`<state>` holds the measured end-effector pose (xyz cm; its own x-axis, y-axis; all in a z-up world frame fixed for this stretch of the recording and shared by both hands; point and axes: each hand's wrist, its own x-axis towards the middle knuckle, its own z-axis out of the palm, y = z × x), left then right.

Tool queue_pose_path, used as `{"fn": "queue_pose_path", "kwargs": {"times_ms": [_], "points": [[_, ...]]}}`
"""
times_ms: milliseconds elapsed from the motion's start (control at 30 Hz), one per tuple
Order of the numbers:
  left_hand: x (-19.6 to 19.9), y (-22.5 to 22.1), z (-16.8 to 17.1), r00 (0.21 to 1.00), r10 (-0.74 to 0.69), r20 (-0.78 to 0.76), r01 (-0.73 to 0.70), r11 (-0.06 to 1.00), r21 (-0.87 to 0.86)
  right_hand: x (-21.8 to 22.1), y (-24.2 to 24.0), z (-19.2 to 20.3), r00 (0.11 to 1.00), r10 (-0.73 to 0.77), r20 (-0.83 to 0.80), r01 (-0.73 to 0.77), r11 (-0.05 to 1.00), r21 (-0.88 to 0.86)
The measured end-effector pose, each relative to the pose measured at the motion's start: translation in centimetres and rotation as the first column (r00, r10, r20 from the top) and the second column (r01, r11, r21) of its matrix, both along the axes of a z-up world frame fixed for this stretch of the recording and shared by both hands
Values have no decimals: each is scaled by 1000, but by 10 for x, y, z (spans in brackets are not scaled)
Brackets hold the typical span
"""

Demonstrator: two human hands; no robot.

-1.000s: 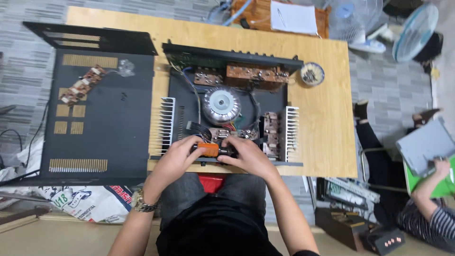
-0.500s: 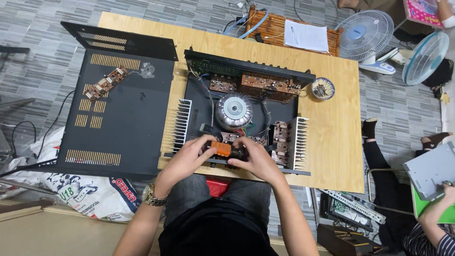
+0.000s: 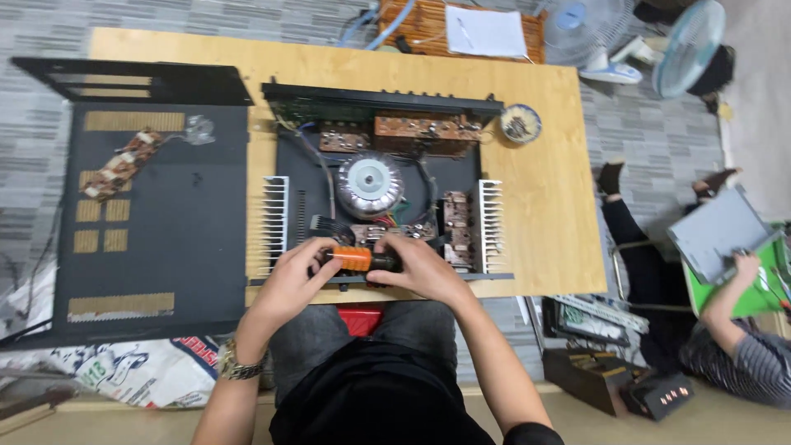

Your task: Repairing an electronic amplifier by adjusting internal components with a screwdriver

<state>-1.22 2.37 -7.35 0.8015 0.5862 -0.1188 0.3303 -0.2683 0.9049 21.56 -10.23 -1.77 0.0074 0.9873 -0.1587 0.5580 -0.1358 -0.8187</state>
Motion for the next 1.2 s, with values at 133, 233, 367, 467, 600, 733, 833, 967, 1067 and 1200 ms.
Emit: {"fn": "queue_pose_path", "kwargs": {"times_ms": [133, 233, 367, 467, 600, 733, 833, 967, 1067, 1200], "points": [[2, -4, 34, 996, -63, 59, 61, 998, 28, 3, -3, -6, 1000, -17, -11, 18, 999, 42], [1, -5, 37, 995, -69, 70, 65, 997, 51, 4, -6, -9, 1000, -5, 21, 5, 1000, 5], [4, -4, 33, 999, -44, -9, 45, 997, 69, 3, 1, -14, 999, 30, 35, -32, 999, 44], [6, -5, 33, 998, -13, -68, 17, 998, 60, 3, 0, -8, 999, 46, 18, -47, 997, 63], [6, -5, 47, 997, -31, 69, 27, 997, 66, 3, -1, -1, 999, 32, -16, -31, 998, 51], [4, -4, 51, 991, -75, 109, 66, 995, 79, 4, -4, -10, 999, 9, -33, -8, 1000, 17], [3, -3, 49, 988, -102, 116, 89, 990, 111, 3, -2, -11, 1000, -4, -8, 4, 1000, 0], [4, -2, 47, 983, -110, 145, 89, 986, 139, 4, -1, -7, 1000, 0, -16, 0, 999, 52], [2, -4, 35, 988, -82, 131, 67, 991, 115, 4, -4, -14, 1000, 13, -4, -12, 996, 92], [0, -6, 29, 1000, 19, 2, -19, 998, 62, 6, -6, -18, 1000, -16, -4, 16, 998, 65]]}}
